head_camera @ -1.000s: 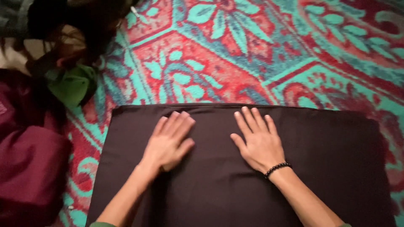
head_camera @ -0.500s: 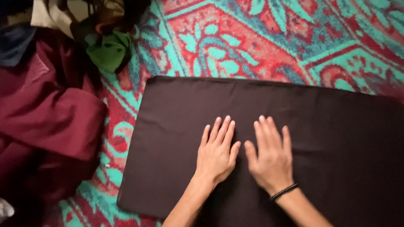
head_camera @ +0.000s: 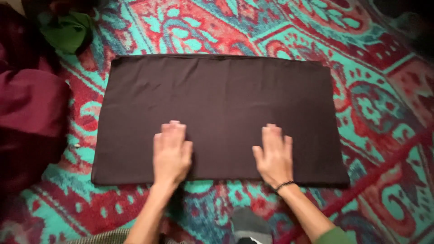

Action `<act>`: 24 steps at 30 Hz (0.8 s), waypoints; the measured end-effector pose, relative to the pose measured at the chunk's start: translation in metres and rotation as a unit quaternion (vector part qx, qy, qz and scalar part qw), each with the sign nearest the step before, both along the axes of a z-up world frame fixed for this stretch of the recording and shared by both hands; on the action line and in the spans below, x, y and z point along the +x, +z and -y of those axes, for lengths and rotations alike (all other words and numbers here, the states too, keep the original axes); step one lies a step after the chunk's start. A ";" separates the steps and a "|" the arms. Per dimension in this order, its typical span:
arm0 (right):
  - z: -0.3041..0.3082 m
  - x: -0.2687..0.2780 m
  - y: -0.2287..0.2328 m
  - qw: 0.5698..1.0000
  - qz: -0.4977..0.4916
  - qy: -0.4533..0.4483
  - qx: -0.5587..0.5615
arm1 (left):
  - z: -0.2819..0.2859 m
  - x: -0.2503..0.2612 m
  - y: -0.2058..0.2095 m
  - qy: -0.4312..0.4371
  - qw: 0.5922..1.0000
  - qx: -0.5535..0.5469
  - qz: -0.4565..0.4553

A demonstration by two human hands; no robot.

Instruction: The person picks up a piece of clothing from a pile on the floor, spreads it out, folds it neatly, and places it on a shelf.

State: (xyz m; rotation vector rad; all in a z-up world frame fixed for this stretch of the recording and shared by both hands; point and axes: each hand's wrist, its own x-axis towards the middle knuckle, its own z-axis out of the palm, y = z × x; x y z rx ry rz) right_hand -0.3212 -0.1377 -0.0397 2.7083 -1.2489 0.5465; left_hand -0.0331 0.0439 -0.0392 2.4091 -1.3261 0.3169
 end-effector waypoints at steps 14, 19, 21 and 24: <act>0.019 -0.160 -0.053 0.909 0.135 -0.380 0.104 | -0.104 0.038 -0.011 0.224 0.974 -0.013 0.021; -0.013 -0.116 0.014 0.723 0.383 -0.549 0.171 | -0.098 0.083 -0.053 0.659 0.533 -0.315 -0.428; 0.011 -0.132 -0.019 0.615 0.453 -0.585 0.273 | -0.096 0.097 -0.065 0.624 0.501 -0.264 -0.538; 0.044 -0.166 -0.099 0.533 0.546 -0.567 0.311 | -0.099 0.095 -0.047 0.601 0.516 -0.264 -0.550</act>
